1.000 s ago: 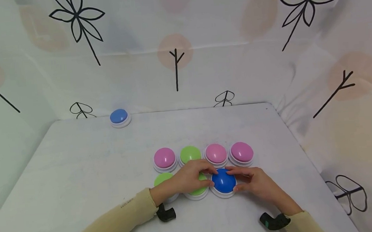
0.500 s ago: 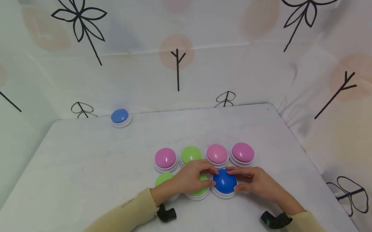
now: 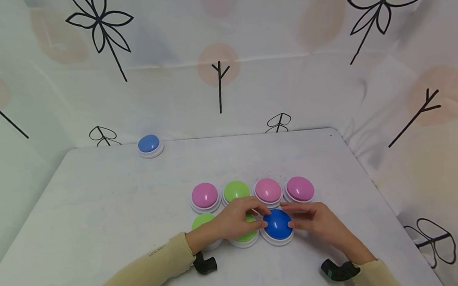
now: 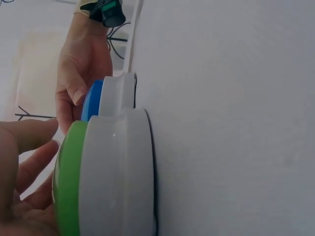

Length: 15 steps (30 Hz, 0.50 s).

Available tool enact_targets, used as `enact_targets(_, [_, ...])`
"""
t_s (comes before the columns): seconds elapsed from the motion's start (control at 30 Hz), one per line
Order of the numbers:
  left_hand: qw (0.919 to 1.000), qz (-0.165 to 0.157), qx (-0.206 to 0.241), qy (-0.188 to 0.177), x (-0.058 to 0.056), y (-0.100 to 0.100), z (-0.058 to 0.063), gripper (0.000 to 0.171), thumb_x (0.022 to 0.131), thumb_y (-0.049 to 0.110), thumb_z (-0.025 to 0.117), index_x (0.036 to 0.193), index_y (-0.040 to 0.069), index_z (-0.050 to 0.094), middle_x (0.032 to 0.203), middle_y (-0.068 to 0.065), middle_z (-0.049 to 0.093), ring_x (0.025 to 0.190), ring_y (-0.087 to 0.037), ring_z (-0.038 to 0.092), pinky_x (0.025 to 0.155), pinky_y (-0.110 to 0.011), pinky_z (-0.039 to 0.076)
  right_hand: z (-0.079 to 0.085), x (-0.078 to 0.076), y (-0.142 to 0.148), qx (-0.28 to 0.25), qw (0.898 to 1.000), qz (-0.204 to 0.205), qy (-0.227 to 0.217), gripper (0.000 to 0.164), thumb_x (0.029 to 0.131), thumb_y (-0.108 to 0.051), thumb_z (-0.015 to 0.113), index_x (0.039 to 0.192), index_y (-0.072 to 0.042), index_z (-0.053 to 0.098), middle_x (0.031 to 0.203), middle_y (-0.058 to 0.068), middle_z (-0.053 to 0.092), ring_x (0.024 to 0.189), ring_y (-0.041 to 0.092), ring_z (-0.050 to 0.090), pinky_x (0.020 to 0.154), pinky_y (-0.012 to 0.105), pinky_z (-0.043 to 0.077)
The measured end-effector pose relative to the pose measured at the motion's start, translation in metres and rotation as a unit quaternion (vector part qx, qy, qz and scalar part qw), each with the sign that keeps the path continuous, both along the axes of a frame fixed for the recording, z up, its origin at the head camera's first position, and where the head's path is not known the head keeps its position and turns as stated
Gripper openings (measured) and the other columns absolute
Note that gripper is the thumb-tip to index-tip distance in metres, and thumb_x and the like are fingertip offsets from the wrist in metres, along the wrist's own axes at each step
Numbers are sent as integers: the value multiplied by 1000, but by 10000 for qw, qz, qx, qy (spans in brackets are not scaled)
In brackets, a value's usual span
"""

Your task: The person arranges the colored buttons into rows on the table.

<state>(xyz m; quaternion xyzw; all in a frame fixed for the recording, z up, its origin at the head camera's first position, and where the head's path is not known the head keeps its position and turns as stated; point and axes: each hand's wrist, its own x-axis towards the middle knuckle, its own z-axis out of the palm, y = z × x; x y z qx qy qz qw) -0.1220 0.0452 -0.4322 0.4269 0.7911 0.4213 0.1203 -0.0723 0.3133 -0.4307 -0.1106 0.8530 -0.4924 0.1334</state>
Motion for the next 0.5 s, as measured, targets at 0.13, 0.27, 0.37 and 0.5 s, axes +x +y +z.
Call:
enact_targets(0.13, [9996, -54, 85, -265, -1, -3, 3, 24, 95, 21, 71, 118, 15, 68, 115, 9, 66, 105, 1, 60, 86, -11, 48, 7, -1, -4, 176, 9990, -376, 146, 37, 92, -20, 73, 128, -12, 68, 131, 9, 64, 123, 37, 56, 88, 19, 52])
enact_targets(0.27, [9992, -7, 109, -373, -5, -10, 4, 26, 96, 24, 69, 120, 16, 67, 115, 9, 66, 105, 2, 58, 87, -13, 48, 11, -4, -7, 231, 9971, -636, 344, 35, 94, -17, 70, 128, -10, 67, 131, 9, 64, 123, 36, 56, 88, 17, 51])
enact_targets(0.37, [9992, 75, 203, -342, -11, -19, 4, 27, 96, 23, 69, 121, 14, 67, 114, 5, 66, 105, 2, 57, 87, -14, 49, 13, -7, -10, 212, 9955, -804, 463, 34, 95, -18, 69, 128, -10, 67, 133, 8, 63, 124, 34, 55, 88, 17, 50])
enact_targets(0.5, [9987, 213, 370, -282, -20, -34, 8, 28, 96, 21, 68, 122, 10, 67, 115, 0, 67, 105, -2, 58, 89, -18, 50, 16, -12, -15, 228, 9937, -973, 514, 33, 96, -24, 68, 128, -13, 68, 135, 6, 62, 126, 32, 53, 87, 15, 49])
